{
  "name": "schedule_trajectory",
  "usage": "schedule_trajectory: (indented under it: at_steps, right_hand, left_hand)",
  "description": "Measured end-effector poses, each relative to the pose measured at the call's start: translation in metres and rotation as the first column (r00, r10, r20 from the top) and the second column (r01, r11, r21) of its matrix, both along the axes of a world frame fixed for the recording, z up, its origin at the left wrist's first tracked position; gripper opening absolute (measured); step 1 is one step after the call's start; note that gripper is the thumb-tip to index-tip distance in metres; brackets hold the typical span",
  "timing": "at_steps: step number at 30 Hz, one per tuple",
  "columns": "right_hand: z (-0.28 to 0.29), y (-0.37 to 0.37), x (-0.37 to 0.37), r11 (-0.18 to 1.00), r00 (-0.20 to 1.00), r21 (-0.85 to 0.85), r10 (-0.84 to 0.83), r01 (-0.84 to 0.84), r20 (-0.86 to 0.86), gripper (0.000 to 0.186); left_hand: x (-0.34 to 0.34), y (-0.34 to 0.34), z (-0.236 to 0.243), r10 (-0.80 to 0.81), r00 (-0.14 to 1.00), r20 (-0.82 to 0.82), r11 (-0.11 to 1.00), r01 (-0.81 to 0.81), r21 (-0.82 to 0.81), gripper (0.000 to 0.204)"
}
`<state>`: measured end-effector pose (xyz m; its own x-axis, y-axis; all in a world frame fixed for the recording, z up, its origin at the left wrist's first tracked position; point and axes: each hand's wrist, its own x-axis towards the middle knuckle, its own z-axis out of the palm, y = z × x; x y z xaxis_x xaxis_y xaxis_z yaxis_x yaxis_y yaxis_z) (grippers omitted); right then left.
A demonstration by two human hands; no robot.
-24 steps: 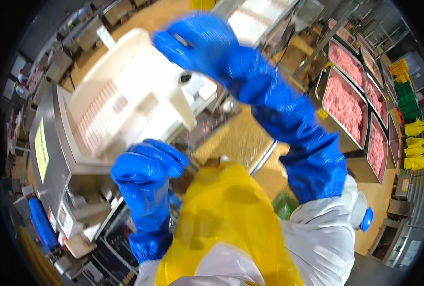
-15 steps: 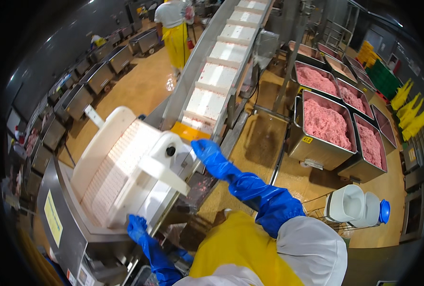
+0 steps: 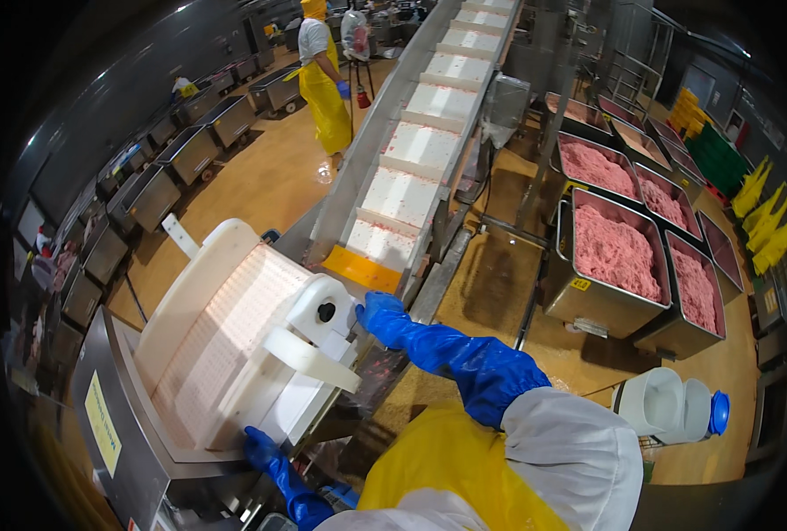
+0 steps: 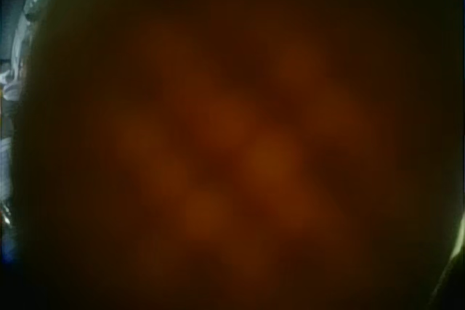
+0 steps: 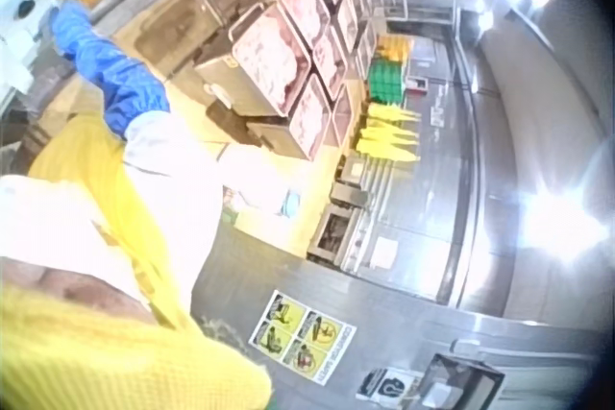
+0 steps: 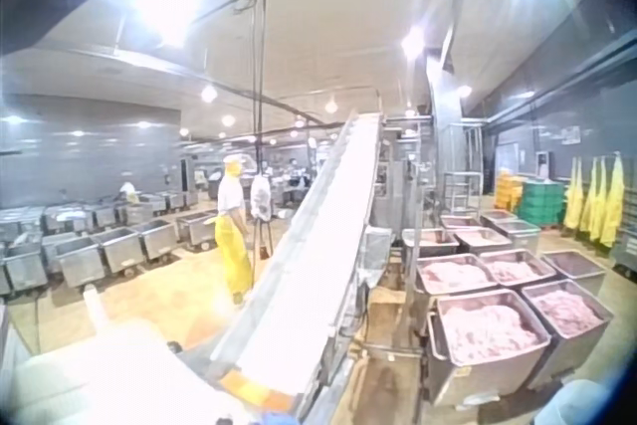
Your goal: The person operates a meat processing machine, repeatedly placing a white perforated tray into the machine and removing it as ground meat is dispensed onto a conveyor belt. The person handles the tray with gloved hands and adjusts its position throughout the process.
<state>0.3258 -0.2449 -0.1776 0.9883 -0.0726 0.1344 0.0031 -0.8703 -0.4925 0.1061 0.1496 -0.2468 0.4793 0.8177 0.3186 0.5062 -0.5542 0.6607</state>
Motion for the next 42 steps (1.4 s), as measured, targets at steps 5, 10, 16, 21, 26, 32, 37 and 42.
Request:
schedule_trajectory:
  at_steps: [5, 10, 16, 21, 26, 32, 37, 42]
  right_hand:
    - [-0.021, 0.015, 0.01, 1.0, 0.999, -0.013, -0.015, 0.014, -0.043, 0.041]
    - [-0.037, 0.019, 0.029, 0.999, 0.998, -0.035, -0.015, 0.013, -0.062, 0.043]
    - [-0.044, 0.02, 0.035, 0.991, 0.995, -0.093, 0.095, -0.098, -0.041, 0.041]
    - [-0.035, 0.017, 0.048, 0.986, 0.993, -0.121, 0.116, -0.119, -0.028, 0.033]
    - [-0.038, 0.024, 0.045, 0.98, 0.987, -0.142, 0.151, -0.143, 0.047, 0.027]
    - [-0.037, 0.024, 0.047, 0.981, 0.991, -0.141, 0.133, -0.132, -0.001, 0.025]
    - [-0.042, 0.024, 0.05, 0.986, 0.993, -0.117, 0.114, -0.116, -0.031, 0.025]
    - [-0.05, 0.021, 0.051, 0.985, 0.992, -0.12, 0.123, -0.124, -0.011, 0.026]
  left_hand:
    - [-0.001, -0.006, 0.003, 0.142, 0.982, -0.125, 0.989, -0.147, -0.03, 0.065]
    - [0.002, -0.005, 0.003, 0.074, 0.99, -0.121, 0.995, -0.081, -0.056, 0.064]
    - [0.0, -0.018, 0.027, 0.069, 0.977, -0.203, 0.995, -0.083, -0.061, 0.065]
    - [0.004, -0.017, 0.023, 0.063, 0.997, -0.051, 0.982, -0.053, 0.18, 0.056]
    - [0.001, -0.02, 0.021, 0.101, 0.986, -0.132, 0.984, -0.08, 0.158, 0.059]
    - [0.005, -0.018, 0.014, 0.17, 0.97, -0.176, 0.953, -0.117, 0.278, 0.061]
    - [0.006, -0.017, 0.011, 0.149, 0.969, -0.197, 0.967, -0.101, 0.234, 0.061]
    - [0.009, -0.019, 0.012, 0.2, 0.953, -0.228, 0.968, -0.157, 0.193, 0.058]
